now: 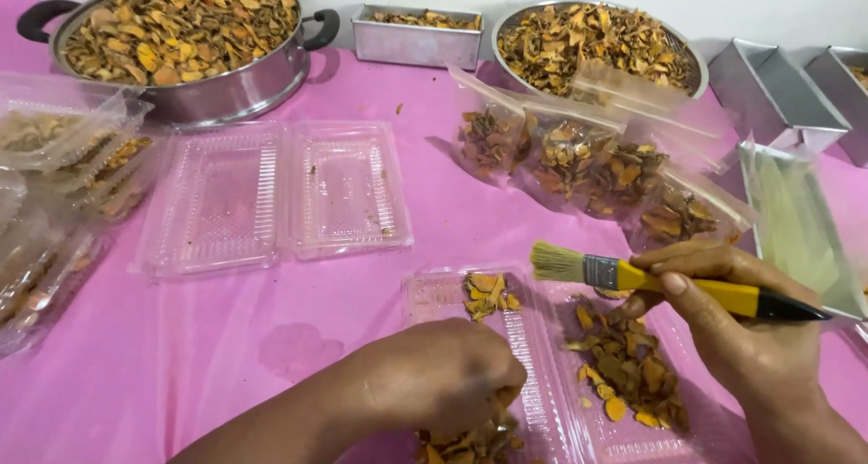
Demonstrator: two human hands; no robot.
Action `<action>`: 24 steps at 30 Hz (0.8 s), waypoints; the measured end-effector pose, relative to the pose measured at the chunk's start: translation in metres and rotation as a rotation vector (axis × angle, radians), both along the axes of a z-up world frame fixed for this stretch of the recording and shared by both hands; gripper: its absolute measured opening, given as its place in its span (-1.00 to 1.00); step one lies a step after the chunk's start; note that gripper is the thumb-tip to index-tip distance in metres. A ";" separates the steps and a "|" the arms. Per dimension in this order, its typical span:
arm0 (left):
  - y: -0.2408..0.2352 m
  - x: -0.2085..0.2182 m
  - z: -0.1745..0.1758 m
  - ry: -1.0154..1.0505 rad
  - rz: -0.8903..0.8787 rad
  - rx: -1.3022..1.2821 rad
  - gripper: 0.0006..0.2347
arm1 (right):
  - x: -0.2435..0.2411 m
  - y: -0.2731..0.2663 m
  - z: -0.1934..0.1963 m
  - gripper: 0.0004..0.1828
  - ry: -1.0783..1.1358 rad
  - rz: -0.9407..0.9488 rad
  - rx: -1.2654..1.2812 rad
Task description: The person uses a small brush to sweep dried orange peel pieces into a clear plastic container on a pink tablecloth. The person repeatedly brushes the peel into the container while occasionally using the left hand to gather pieces.
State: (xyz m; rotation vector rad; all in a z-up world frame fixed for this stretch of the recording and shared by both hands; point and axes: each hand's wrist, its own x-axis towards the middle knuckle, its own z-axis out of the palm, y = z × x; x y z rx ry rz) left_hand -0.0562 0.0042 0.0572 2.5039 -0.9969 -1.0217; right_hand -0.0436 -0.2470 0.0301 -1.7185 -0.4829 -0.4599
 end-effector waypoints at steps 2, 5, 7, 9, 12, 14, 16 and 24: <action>-0.002 0.005 0.003 -0.052 0.100 -0.064 -0.87 | -0.003 -0.001 -0.001 -0.87 -0.006 -0.021 0.017; 0.000 0.016 -0.010 -0.177 0.299 -0.279 -0.83 | -0.006 -0.008 -0.007 -0.88 -0.051 -0.071 -0.010; 0.002 0.027 -0.020 -0.265 0.399 -0.433 -0.83 | -0.004 -0.012 -0.010 -0.88 -0.107 -0.096 -0.051; 0.002 0.036 -0.027 -0.165 0.712 -0.575 -0.86 | -0.002 -0.013 -0.015 -0.88 -0.070 0.027 0.145; -0.001 0.035 -0.014 0.019 0.922 -0.639 -0.86 | -0.002 -0.009 -0.018 -0.82 -0.087 0.018 0.154; -0.003 0.034 -0.015 0.121 0.997 -0.745 -0.89 | -0.001 -0.008 -0.019 -0.84 -0.113 -0.006 0.016; -0.006 0.035 -0.014 0.224 1.063 -0.853 -0.91 | 0.002 -0.008 -0.016 -0.86 -0.142 -0.036 -0.122; -0.008 0.037 -0.029 0.333 1.132 -0.939 -0.91 | 0.001 -0.005 -0.024 -0.84 -0.113 0.247 0.157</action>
